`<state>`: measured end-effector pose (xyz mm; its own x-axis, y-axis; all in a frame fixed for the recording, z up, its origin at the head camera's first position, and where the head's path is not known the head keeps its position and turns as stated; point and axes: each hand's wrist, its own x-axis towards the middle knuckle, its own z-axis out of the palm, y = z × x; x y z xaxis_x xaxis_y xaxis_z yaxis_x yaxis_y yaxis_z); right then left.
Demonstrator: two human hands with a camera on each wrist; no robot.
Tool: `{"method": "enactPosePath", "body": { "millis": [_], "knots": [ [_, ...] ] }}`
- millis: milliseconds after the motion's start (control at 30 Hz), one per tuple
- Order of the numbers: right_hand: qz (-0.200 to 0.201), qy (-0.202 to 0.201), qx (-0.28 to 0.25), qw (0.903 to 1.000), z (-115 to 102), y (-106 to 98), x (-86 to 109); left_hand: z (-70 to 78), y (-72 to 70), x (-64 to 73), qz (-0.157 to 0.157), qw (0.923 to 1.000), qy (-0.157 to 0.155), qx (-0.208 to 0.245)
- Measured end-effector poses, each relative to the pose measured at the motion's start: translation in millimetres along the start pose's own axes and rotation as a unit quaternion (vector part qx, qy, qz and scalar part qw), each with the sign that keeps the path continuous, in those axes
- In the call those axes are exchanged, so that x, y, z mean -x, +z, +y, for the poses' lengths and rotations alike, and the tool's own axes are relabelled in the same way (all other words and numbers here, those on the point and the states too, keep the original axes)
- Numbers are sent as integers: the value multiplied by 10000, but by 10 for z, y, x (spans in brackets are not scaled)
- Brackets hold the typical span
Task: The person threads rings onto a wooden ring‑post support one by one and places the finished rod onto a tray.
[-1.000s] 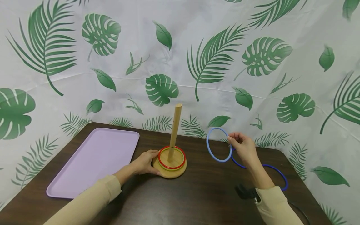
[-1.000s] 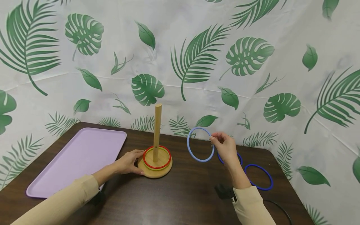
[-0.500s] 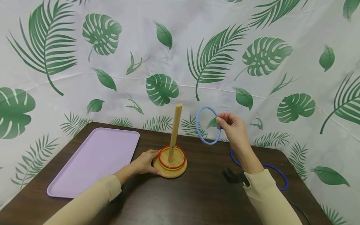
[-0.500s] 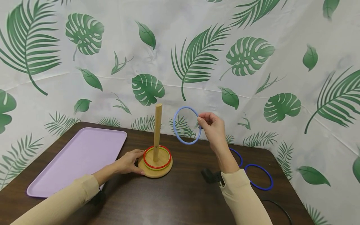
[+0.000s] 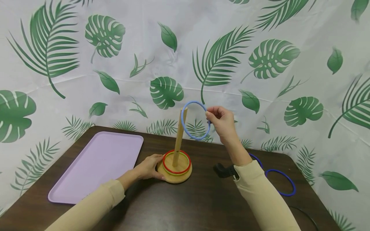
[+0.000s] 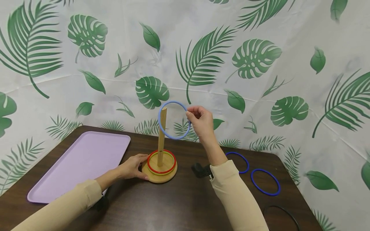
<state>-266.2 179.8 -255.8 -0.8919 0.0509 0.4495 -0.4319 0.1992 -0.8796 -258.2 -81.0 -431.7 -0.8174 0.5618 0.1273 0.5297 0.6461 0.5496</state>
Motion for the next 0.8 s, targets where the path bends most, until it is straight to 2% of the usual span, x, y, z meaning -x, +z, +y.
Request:
{"method": "enactPosePath", "body": {
  "millis": [467, 633, 800],
  "knots": [
    [58, 171, 238, 9996, 110, 264, -23, 1, 4, 10, -28, 10000, -25, -20],
    [65, 263, 628, 9977, 262, 314, 19, 2, 8, 8, -17, 10000, -8, -30],
    [-9, 391, 1056, 9936, 504, 343, 153, 8, -1, 13, 78, 9999, 127, -82]
  ]
}}
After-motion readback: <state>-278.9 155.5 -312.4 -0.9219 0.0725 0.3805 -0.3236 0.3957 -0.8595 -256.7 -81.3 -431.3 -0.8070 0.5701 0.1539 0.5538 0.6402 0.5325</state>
